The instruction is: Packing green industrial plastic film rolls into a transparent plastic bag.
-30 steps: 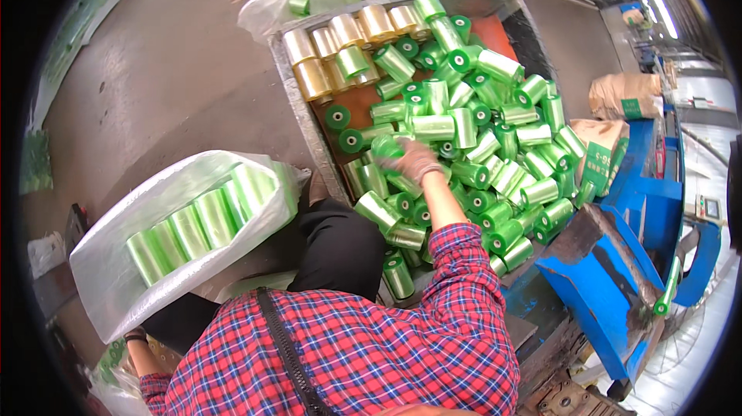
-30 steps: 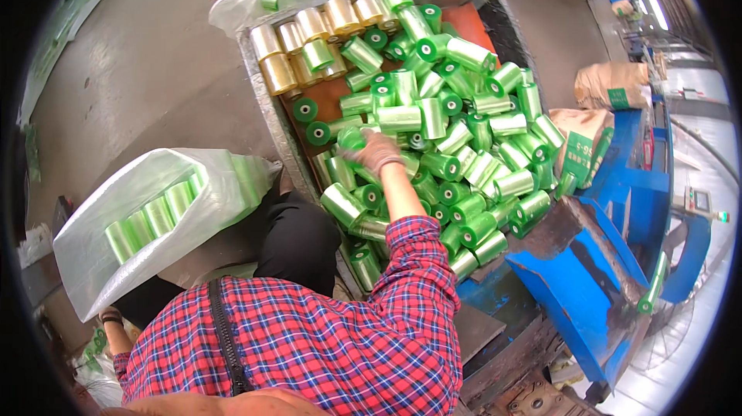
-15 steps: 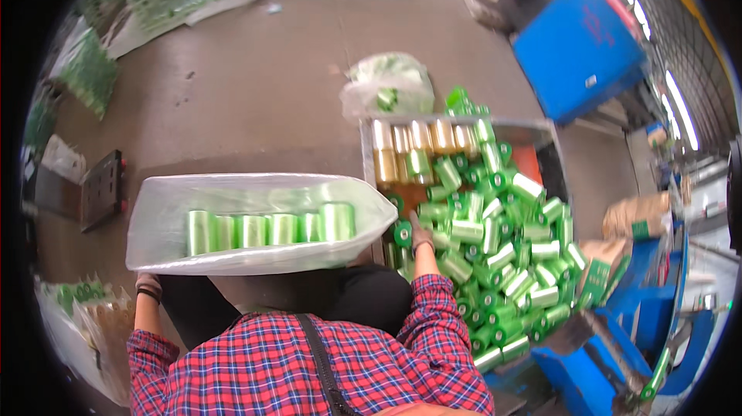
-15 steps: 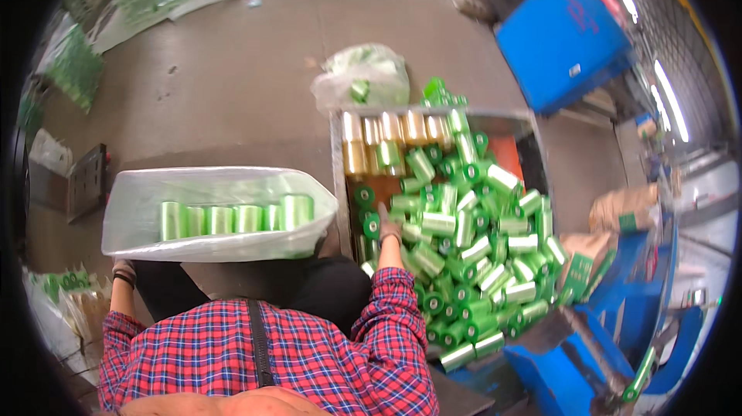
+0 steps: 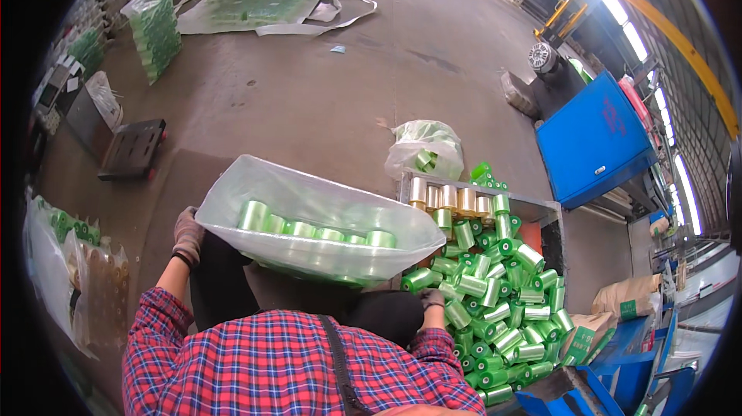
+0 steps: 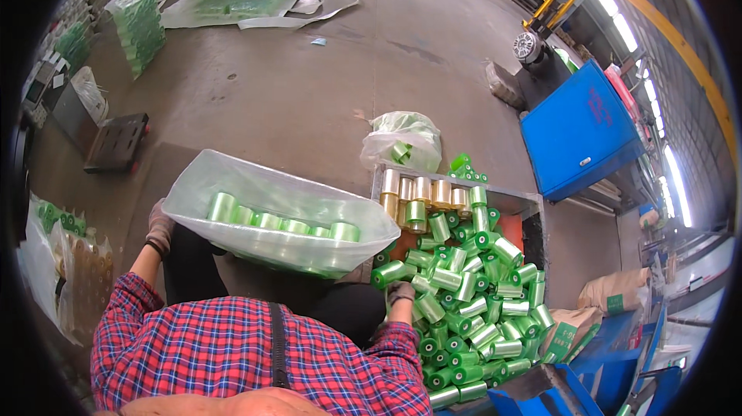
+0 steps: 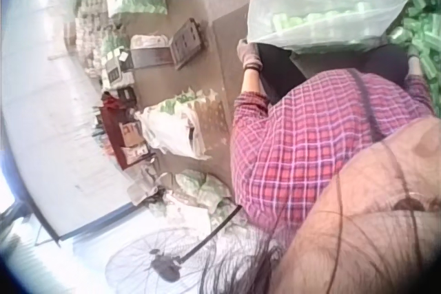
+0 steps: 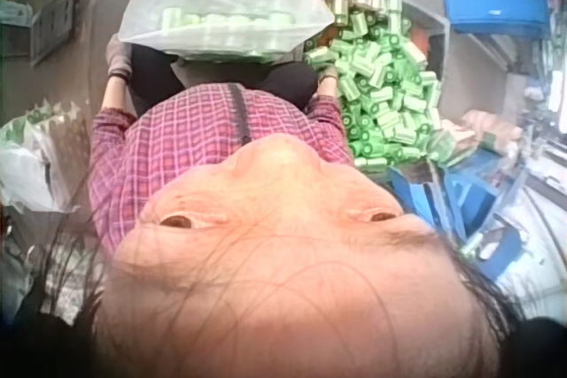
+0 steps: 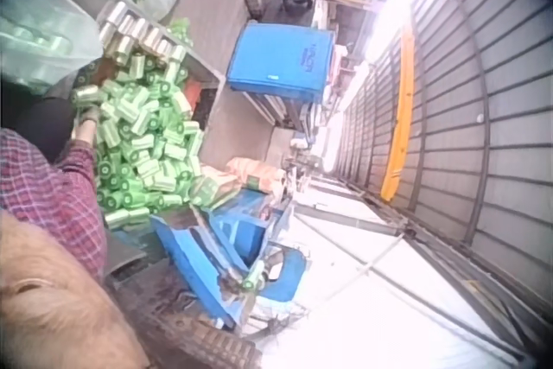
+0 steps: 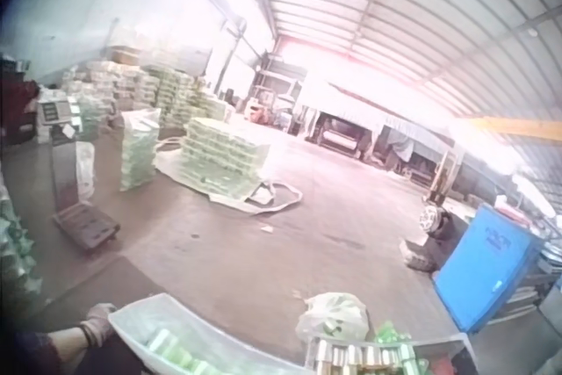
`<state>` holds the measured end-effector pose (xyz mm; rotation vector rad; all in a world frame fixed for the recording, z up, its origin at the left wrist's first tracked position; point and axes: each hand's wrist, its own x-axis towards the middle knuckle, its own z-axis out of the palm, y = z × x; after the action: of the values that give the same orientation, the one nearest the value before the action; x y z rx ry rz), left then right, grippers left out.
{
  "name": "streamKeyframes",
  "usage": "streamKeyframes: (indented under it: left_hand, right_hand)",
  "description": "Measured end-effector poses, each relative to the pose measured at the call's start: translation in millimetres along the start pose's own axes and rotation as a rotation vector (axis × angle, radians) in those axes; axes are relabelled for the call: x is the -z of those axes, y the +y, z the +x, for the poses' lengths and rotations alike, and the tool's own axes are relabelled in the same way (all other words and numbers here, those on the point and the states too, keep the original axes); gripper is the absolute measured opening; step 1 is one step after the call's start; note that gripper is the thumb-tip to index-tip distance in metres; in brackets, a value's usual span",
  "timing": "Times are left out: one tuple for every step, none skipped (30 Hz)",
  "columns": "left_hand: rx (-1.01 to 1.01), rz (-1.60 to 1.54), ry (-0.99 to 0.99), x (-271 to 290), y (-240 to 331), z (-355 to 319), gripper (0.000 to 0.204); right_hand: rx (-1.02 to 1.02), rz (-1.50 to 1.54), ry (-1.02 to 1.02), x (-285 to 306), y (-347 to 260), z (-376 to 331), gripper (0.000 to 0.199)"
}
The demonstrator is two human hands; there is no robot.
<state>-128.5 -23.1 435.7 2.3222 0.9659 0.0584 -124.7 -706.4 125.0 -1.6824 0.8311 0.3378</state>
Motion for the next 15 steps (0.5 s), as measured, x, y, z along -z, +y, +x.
streamKeyframes:
  left_hand:
    - [0.011,0.006,0.004,4.2,-2.8,-2.5,0.031]
    - [0.002,0.009,0.013,4.8,-6.5,-3.7,0.031]
    - [-0.011,0.014,0.019,5.3,-8.4,-5.5,0.031]
    - [0.026,-0.004,0.009,13.7,-17.3,-14.2,0.031]
    - [0.04,0.005,0.009,16.8,-23.4,-20.8,0.031]
    - [-0.027,-0.031,0.038,9.5,-13.3,-21.9,0.031]
    - [-0.093,-0.069,0.068,3.6,-6.1,-21.8,0.031]
    - [-0.118,-0.031,0.067,0.6,-9.1,-19.9,0.032]
    - [-0.112,-0.028,0.073,0.7,-12.0,-21.3,0.032]
    - [-0.111,-0.032,0.084,1.5,-13.5,-23.0,0.032]
    - [-0.116,-0.042,0.092,0.4,-12.9,-22.5,0.032]
    - [-0.114,-0.045,0.1,0.9,-13.6,-21.8,0.032]
    - [-0.105,-0.064,0.078,2.5,-14.4,-21.1,0.031]
    - [-0.095,-0.08,0.057,4.2,-15.8,-21.3,0.031]
    - [-0.097,-0.077,0.064,4.1,-16.6,-17.8,0.031]
  right_hand:
    - [-0.005,-0.006,-0.01,1.5,0.6,-5.5,0.02]
    - [-0.014,0.275,-0.085,4.0,-2.8,-15.2,0.013]
    - [-0.026,0.561,-0.154,4.2,-6.6,-27.0,0.009]
    - [-0.203,0.632,-0.095,-20.3,-47.6,-60.4,0.013]
    - [-0.371,0.7,-0.011,-37.5,-93.1,-103.2,0.017]
    - [-0.367,0.746,-0.023,-21.4,-81.0,-86.9,0.02]
    - [-0.362,0.764,0.004,-2.9,-67.2,-77.0,0.02]
    - [-0.276,0.576,-0.007,-1.3,-66.9,-69.5,0.025]
    - [-0.191,0.38,-0.027,-10.8,-82.4,-76.9,0.031]
    - [-0.224,0.19,0.141,-27.0,-96.5,-85.1,0.04]
    - [-0.219,0.188,0.137,-37.4,-103.6,-89.9,0.04]
    - [-0.233,0.148,0.17,-46.6,-110.0,-89.8,0.048]
    - [-0.245,0.107,0.2,-53.5,-117.9,-85.6,0.058]
    - [-0.254,-0.088,0.144,-56.8,-127.4,-79.1,0.067]
    - [-0.201,-0.484,0.107,-57.5,-126.2,-60.7,0.076]
